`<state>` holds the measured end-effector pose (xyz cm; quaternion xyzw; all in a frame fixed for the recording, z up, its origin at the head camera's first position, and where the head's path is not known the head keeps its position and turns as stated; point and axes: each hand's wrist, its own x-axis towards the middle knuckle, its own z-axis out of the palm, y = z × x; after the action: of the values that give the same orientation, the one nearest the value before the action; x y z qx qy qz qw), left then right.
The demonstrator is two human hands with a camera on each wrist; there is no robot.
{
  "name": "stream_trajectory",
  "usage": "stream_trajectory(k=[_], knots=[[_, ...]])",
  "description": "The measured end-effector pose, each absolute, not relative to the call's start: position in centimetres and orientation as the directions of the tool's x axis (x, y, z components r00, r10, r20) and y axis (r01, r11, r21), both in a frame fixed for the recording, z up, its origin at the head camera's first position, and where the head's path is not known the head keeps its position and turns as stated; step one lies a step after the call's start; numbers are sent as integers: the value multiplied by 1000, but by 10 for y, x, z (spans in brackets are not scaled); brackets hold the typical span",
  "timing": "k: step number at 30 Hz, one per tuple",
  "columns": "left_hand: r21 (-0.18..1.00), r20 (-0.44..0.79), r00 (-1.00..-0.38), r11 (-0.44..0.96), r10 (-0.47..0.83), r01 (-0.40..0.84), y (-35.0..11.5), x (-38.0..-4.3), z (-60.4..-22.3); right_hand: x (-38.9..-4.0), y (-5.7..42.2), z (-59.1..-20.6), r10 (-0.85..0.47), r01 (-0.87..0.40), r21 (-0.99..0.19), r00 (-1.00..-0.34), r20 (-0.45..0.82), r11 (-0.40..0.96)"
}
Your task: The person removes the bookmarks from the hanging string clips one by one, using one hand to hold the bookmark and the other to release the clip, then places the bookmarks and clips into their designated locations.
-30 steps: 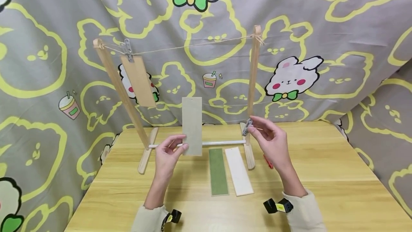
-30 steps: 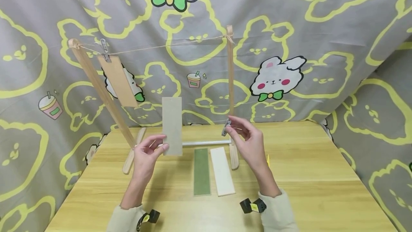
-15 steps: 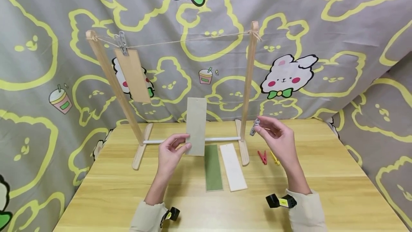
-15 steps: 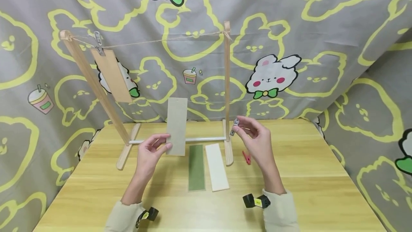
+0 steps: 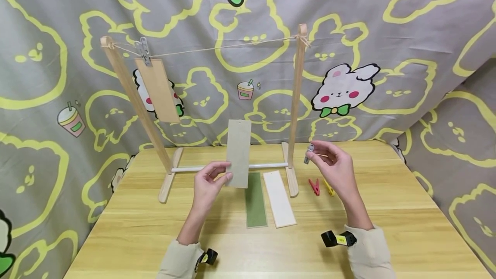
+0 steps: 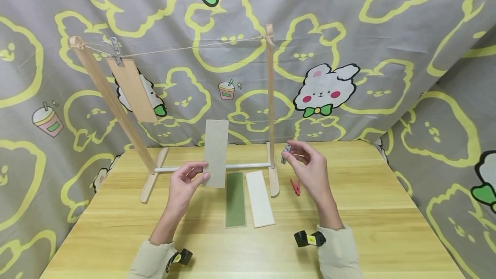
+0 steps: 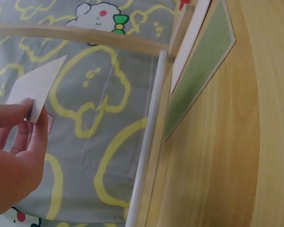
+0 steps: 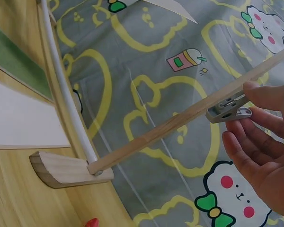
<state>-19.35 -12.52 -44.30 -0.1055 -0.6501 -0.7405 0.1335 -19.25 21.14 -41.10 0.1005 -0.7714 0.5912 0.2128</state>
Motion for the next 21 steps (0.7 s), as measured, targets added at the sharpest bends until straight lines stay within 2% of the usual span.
stream_trajectory(k=[7, 21], knots=[[942, 317, -946, -92, -64, 322, -126, -194, -446, -195, 216, -416, 91, -375, -866, -901, 425, 332], [954, 293, -955, -57, -53, 296, -127, -193, -451, -197, 242, -423, 110, -276, -806, -916, 385, 523]])
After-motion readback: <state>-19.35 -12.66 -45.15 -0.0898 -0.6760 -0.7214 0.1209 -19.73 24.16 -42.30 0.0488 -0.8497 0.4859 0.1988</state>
